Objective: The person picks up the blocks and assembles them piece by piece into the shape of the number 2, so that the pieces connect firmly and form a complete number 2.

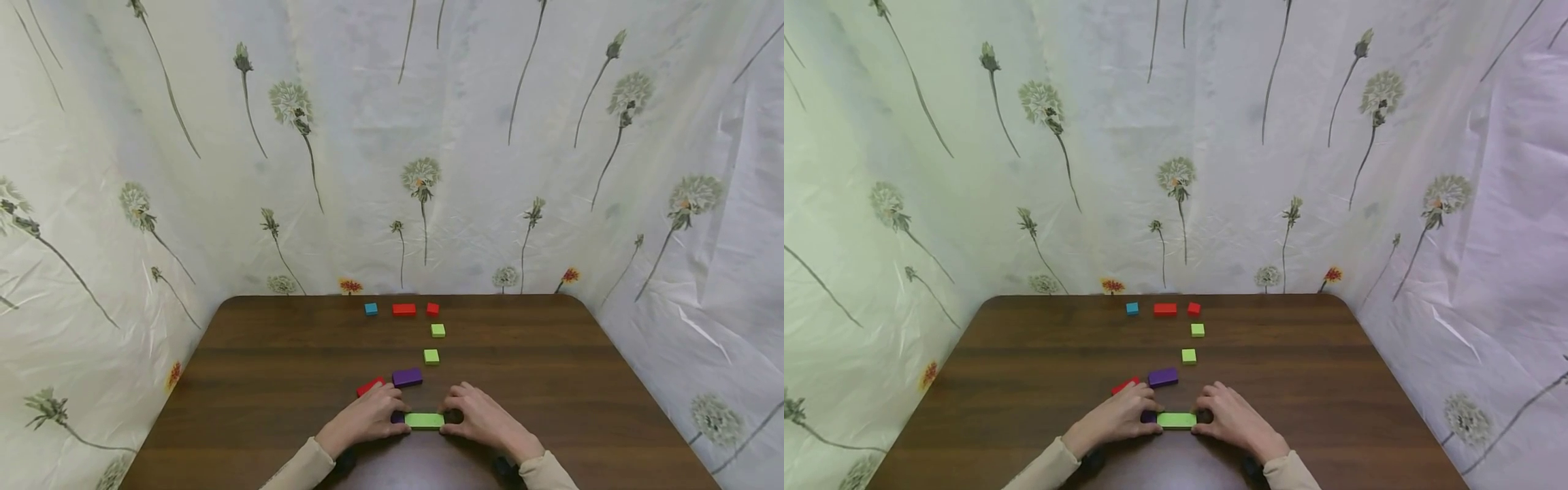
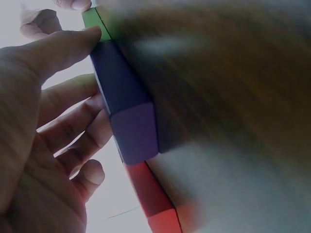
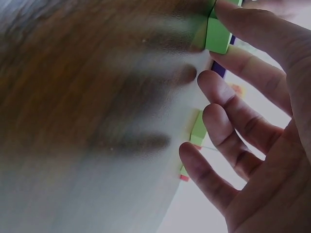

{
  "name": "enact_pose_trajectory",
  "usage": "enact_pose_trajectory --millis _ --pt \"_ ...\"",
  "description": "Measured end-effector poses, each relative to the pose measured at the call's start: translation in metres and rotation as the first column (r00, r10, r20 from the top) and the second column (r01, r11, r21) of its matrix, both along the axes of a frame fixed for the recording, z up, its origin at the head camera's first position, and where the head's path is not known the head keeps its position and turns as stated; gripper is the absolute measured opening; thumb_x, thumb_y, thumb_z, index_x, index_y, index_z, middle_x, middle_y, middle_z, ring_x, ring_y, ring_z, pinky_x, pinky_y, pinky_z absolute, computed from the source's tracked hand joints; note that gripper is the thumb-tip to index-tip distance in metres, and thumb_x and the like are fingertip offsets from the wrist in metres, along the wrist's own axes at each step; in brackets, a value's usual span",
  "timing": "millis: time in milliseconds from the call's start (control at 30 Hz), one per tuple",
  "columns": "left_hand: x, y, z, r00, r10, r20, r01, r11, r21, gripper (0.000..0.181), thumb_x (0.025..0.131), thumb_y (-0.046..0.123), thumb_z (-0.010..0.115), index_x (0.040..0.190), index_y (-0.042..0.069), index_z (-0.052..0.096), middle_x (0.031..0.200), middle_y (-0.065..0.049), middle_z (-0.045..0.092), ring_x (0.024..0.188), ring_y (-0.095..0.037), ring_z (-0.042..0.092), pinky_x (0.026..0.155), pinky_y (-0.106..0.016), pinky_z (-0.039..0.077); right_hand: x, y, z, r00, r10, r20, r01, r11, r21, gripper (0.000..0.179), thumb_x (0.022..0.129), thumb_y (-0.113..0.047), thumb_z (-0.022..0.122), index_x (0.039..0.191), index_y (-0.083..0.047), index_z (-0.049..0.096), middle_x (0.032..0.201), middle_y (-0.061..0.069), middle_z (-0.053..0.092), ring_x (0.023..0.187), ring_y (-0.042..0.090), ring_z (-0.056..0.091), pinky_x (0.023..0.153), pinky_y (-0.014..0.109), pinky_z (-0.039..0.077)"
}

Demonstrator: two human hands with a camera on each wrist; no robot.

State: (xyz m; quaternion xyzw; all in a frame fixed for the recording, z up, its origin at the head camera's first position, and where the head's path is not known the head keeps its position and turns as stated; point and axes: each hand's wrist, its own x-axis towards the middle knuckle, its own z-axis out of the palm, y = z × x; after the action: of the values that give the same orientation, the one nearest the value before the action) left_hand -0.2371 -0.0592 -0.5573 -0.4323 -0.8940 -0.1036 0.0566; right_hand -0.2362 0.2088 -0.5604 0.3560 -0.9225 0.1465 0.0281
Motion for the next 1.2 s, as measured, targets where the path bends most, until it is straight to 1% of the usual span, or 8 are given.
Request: enact_pose_trajectory --millis 133,300,500,833,1000,1100,1200 --pt "0.0002 0.0003 0.0001 1.000 0.005 0.013 -0.005 1.000 -0.003 0.034 0.085 0.047 0.070 0.108 0.022 0.075 0.091 0.010 0.063 0.077 0.000 0.047 0.067 -0.016 0.033 0.0008 0.0010 0.0003 1.000 0.000 0.004 0.000 1.000 -0.003 0.026 0.080 -0.047 0.075 0.096 -0.027 0.072 0.094 -0.014 0.061 0.091 0.006 0.052 0.077 0.030 0.048" --pt "0.0003 0.0008 -0.0005 1.000 0.011 0.019 -0.011 1.000 -0.009 0.036 0.085 0.048 0.069 0.110 0.023 0.074 0.094 0.010 0.064 0.080 -0.001 0.050 0.069 -0.017 0.034 0.0007 0.0017 -0.0005 1.000 -0.002 0.008 0.002 1.000 -0.003 0.025 0.080 -0.047 0.074 0.096 -0.028 0.071 0.095 -0.014 0.061 0.092 0.006 0.052 0.077 0.030 0.048" --pt "0.0006 0.0014 -0.0011 1.000 0.002 -0.007 -0.002 1.000 -0.016 0.034 0.085 0.047 0.069 0.110 0.024 0.074 0.093 0.011 0.063 0.080 -0.001 0.050 0.069 -0.018 0.034 0.0009 0.0025 -0.0018 1.000 -0.012 0.014 0.012 1.000 -0.001 0.025 0.080 -0.047 0.075 0.096 -0.028 0.071 0.095 -0.015 0.061 0.091 0.005 0.052 0.076 0.031 0.048" --pt "-0.0008 0.0014 -0.0019 1.000 -0.006 0.009 0.006 1.000 -0.013 0.036 0.086 0.049 0.068 0.112 0.024 0.073 0.093 0.010 0.062 0.080 0.000 0.049 0.068 -0.016 0.034 0.0016 0.0025 0.0006 0.999 0.014 -0.036 -0.013 1.000 0.002 0.026 0.080 -0.047 0.075 0.096 -0.026 0.072 0.095 -0.014 0.060 0.090 0.006 0.052 0.076 0.029 0.048" --pt "-0.0010 0.0009 -0.0008 1.000 -0.017 -0.010 0.017 1.000 -0.007 0.038 0.086 0.050 0.067 0.112 0.024 0.073 0.096 0.010 0.064 0.085 -0.001 0.053 0.072 -0.018 0.036 0.0015 0.0013 0.0011 1.000 0.001 -0.026 -0.001 1.000 0.005 0.029 0.079 -0.048 0.075 0.098 -0.026 0.072 0.095 -0.014 0.061 0.091 0.006 0.052 0.077 0.030 0.048" --pt "-0.0002 0.0010 -0.0005 0.999 -0.022 -0.026 0.022 1.000 0.017 0.042 0.084 0.053 0.067 0.113 0.023 0.072 0.100 0.010 0.064 0.091 -0.003 0.055 0.076 -0.020 0.038 0.0021 0.0007 0.0008 1.000 -0.007 -0.018 0.007 1.000 -0.007 0.033 0.078 -0.049 0.076 0.100 -0.025 0.072 0.095 -0.013 0.062 0.091 0.006 0.052 0.078 0.031 0.048" --pt "0.0003 0.0011 0.0002 0.999 -0.025 -0.026 0.026 0.999 0.044 0.047 0.084 0.056 0.067 0.115 0.021 0.070 0.103 0.010 0.064 0.096 -0.004 0.056 0.080 -0.022 0.038 0.0020 0.0010 0.0004 1.000 -0.011 -0.001 0.011 1.000 -0.024 0.038 0.077 -0.053 0.075 0.103 -0.025 0.071 0.097 -0.013 0.062 0.091 0.006 0.052 0.078 0.031 0.048"
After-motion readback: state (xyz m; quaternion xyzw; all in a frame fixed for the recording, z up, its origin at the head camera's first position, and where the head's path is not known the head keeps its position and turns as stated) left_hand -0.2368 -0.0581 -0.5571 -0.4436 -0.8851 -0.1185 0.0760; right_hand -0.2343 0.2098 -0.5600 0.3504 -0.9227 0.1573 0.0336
